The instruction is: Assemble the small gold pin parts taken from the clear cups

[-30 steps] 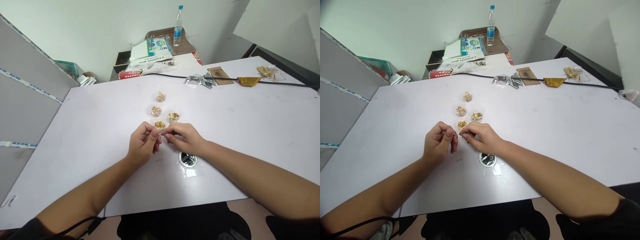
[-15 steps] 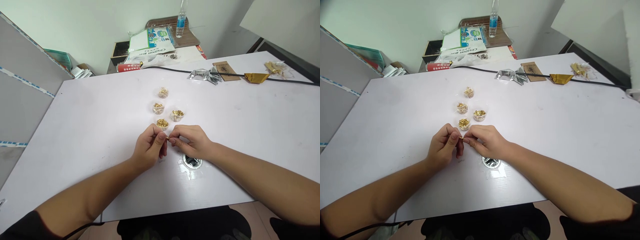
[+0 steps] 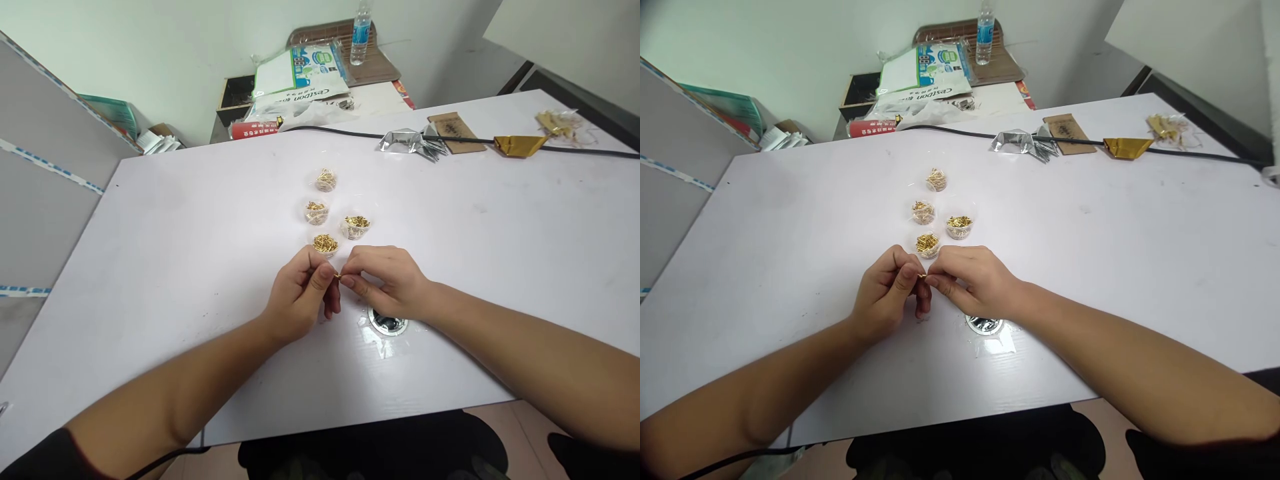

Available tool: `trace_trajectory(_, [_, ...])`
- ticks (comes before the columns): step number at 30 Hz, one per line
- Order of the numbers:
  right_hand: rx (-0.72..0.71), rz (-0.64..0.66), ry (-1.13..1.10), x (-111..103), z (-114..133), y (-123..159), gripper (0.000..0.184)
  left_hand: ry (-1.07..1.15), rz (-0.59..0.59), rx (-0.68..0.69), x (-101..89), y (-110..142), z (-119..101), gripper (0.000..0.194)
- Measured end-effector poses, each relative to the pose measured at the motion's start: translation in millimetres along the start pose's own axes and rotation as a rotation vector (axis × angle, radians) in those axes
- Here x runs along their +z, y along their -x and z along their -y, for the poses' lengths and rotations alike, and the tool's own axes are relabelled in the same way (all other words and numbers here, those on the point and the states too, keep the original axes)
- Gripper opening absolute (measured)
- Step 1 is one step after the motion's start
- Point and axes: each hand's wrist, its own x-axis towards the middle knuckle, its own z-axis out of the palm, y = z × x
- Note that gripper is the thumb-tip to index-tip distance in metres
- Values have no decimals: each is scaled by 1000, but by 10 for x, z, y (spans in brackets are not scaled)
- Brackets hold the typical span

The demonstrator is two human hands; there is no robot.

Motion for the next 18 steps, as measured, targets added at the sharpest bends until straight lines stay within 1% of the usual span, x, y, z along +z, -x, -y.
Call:
trace_trajectory(6, [4,14,2,-5,2,-11,13,17,0,-13,-7,-4,8,31])
trace_trajectory(11, [0,9,12,-13,8,-9,14,-12,-28,-4,6,-8,-8,31])
trace_trajectory(15, [-7,12,11,-3,18,-1,13,-95,-48,32,8,-3,-18,32])
trace_trajectory(18, [-12,10,54,3,26,3,14,-183,-62,62,-10,8,-10,30])
